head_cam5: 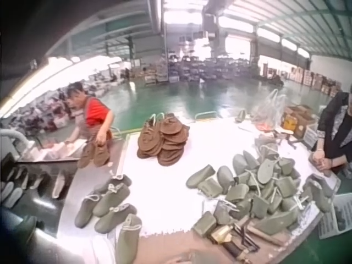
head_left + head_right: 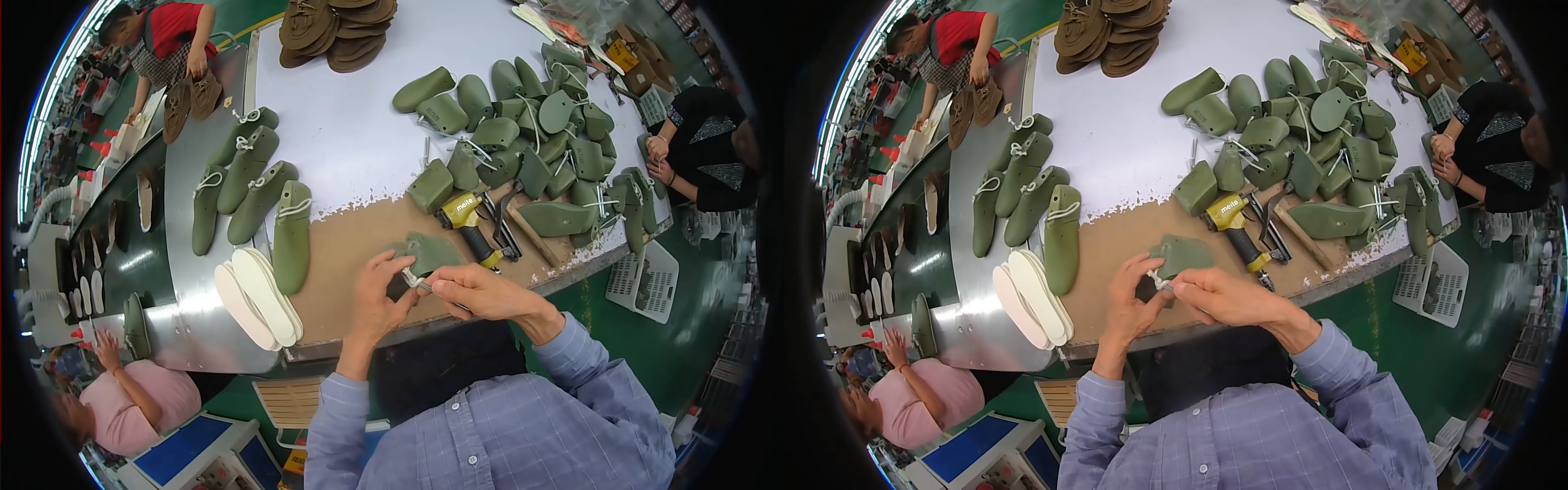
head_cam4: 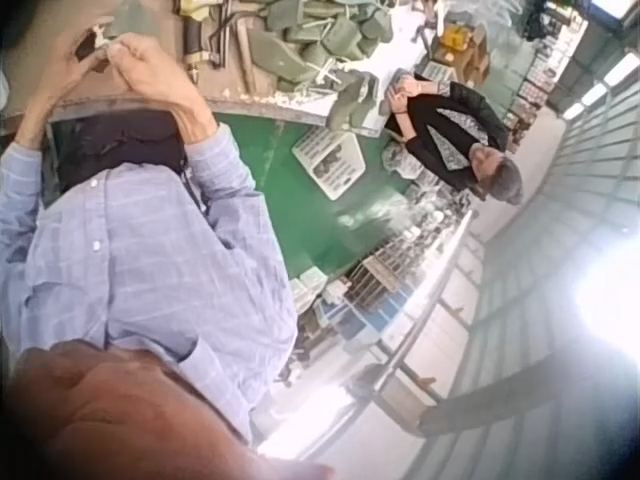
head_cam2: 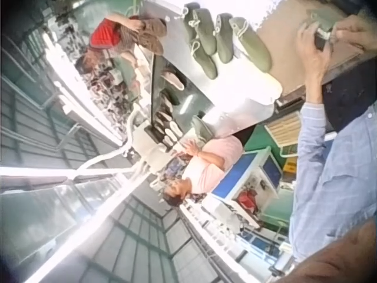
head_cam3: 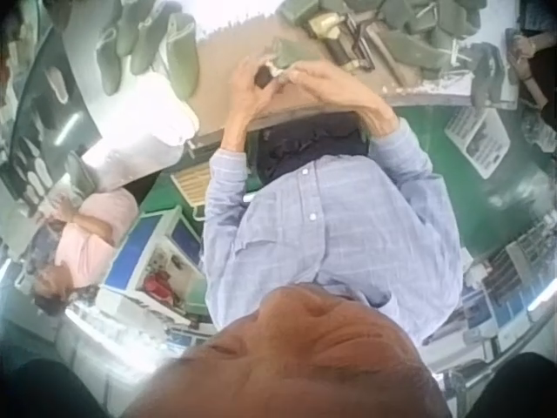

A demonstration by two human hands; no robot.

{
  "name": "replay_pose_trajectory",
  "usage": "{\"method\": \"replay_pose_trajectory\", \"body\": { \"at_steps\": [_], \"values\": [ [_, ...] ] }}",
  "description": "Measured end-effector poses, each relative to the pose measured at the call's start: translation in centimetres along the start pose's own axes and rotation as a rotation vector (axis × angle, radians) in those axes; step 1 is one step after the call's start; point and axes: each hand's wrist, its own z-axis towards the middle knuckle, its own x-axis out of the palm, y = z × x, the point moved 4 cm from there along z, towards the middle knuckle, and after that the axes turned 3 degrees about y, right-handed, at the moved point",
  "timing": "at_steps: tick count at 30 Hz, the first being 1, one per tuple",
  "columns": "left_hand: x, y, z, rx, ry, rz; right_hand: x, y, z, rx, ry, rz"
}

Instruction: The person is assembling shoes by attaching soles to shoe lasts and securing them with tools.

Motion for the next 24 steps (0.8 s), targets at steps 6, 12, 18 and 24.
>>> {"method": "replay_pose_trajectory", "body": {
  "at_steps": [6, 12, 18, 24],
  "values": [
    [1.3, -1.6, -1.5, 0.046, -0.113, 0.239, -0.9, -3.7, -1.0, 0.120, 0.078, 0.072],
    [4.0, -1.1, -3.5, -0.057, -0.069, 0.160, -2.3, -6.0, -0.8, -0.066, -0.140, -0.576],
    [4.0, 0.5, -4.8, -0.049, 0.027, 0.153, -2.6, -5.5, -0.6, 0.056, -0.109, -0.888],
    [3.4, -2.7, -3.7, -0.393, -0.050, -0.020, -2.8, -0.3, -2.4, -0.029, -0.052, -1.043]
  ]
}}
